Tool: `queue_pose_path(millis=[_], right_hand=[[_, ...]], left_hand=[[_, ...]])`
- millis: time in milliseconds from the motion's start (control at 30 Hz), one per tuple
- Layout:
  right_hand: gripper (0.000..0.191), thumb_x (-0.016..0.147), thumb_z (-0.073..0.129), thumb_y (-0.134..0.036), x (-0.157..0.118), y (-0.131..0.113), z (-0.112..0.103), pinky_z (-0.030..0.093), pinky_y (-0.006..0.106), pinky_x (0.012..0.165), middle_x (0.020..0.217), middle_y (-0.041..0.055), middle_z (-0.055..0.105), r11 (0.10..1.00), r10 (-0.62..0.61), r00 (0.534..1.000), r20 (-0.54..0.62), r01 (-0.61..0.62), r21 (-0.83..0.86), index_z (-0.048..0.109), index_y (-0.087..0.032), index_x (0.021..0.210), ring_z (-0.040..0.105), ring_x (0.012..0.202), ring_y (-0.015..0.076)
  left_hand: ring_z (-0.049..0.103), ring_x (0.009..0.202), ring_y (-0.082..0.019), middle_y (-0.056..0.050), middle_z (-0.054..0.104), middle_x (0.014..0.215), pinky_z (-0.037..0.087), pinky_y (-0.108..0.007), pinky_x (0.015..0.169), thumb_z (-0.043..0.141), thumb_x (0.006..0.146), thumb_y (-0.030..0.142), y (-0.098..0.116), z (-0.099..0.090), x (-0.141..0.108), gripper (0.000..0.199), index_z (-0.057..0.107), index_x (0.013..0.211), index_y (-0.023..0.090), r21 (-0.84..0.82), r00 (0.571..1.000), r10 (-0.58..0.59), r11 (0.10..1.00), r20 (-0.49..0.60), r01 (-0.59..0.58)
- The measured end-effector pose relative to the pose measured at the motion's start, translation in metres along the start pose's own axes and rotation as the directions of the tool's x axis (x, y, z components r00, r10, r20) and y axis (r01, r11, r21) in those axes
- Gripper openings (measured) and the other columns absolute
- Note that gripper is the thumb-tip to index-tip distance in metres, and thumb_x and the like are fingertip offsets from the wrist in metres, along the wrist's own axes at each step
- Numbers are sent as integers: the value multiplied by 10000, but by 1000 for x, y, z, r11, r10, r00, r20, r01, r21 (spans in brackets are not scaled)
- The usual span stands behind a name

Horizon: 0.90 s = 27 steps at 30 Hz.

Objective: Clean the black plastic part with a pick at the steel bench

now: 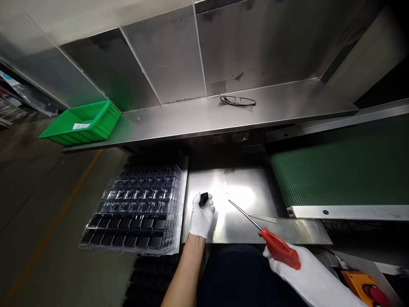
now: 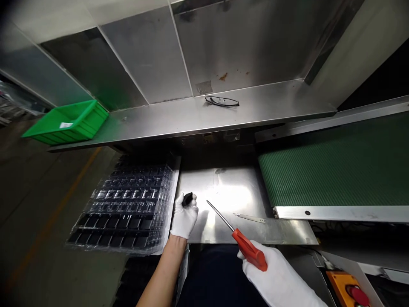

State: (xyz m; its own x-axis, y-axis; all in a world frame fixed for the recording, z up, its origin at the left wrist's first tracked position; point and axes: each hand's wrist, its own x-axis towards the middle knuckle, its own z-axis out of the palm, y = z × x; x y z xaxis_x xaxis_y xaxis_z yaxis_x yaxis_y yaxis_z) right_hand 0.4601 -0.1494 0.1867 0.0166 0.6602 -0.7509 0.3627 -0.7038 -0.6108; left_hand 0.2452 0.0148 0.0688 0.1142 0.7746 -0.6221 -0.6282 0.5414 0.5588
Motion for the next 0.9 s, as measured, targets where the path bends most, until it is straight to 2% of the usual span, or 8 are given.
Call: queue_pose_path(millis=[167, 333, 433, 533, 633, 733, 800, 900], right_hand=[[370, 882, 558, -472, 8, -4, 4, 467, 291, 732, 903, 17, 691, 996, -49, 999, -10, 48, -72, 707, -234, 1123, 651, 880, 234], [314, 908, 537, -448, 5, -10, 4, 467, 285, 684, 1013, 15, 694, 989, -107, 991, 83, 115, -97, 679, -240, 1095, 651, 984, 243], [228, 931, 529, -404, -2, -17, 6, 452, 284, 679, 910, 15, 666, 980, -149, 978, 143, 166, -112, 648, -220, 996, 625, 851, 213], [181, 963, 498, -360, -6, -26, 11, 429, 274, 653, 821, 0, 606, 972, -158, 966, 206, 188, -139, 616, -222, 959, 557, 757, 183], [116, 949, 487, -248, -9, -36, 18, 388, 270, 611, 753, -15, 562, 947, -176, 961, 215, 225, -230, 578, -208, 889, 498, 680, 160], [118, 918, 483, -168, -11, -40, 23, 344, 268, 567, 725, -17, 556, 928, -164, 959, 231, 230, -292, 523, -190, 809, 482, 642, 149], [129, 917, 481, -166, -11, -38, 25, 334, 270, 566, 719, -21, 551, 925, -171, 964, 205, 229, -304, 497, -189, 791, 468, 636, 145], [130, 910, 481, -186, -13, -30, 27, 328, 280, 561, 710, -24, 570, 918, -206, 965, 161, 248, -310, 504, -195, 782, 481, 624, 146]], left_hand=[[475, 571, -65, 19, 531, 762, 427, -181, 507, 605, 932, 489, 31, 16, -28, 303, 587, 900, 188, -234, 989, 68, 972, 130, -36], [572, 694, -98, -36, 562, 863, 511, -204, 591, 558, 915, 412, 49, 20, -47, 260, 577, 910, 153, -417, 966, 53, 907, 254, 60], [590, 698, -83, -60, 586, 914, 526, -183, 601, 516, 904, 279, 57, 21, -56, 155, 571, 933, 138, -485, 969, 74, 873, 236, 52], [533, 597, -59, -23, 557, 837, 487, -178, 551, 493, 854, 182, 61, 23, -61, 113, 560, 939, 149, -541, 977, 79, 840, 197, 41], [514, 572, -65, -1, 546, 801, 475, -205, 549, 516, 840, 178, 63, 29, -65, 152, 576, 977, 156, -550, 976, 79, 834, 204, 47], [584, 642, -92, -12, 577, 808, 512, -228, 605, 543, 870, 210, 62, 36, -70, 109, 589, 952, 155, -501, 985, 52, 864, 166, 39], [618, 667, -121, -20, 594, 791, 527, -247, 611, 564, 915, 303, 61, 41, -74, 152, 597, 916, 154, -422, 992, 30, 906, 124, 26], [612, 616, -146, -20, 592, 726, 525, -266, 577, 579, 943, 514, 59, 45, -80, 362, 608, 863, 162, -264, 994, 42, 964, 100, -14]])
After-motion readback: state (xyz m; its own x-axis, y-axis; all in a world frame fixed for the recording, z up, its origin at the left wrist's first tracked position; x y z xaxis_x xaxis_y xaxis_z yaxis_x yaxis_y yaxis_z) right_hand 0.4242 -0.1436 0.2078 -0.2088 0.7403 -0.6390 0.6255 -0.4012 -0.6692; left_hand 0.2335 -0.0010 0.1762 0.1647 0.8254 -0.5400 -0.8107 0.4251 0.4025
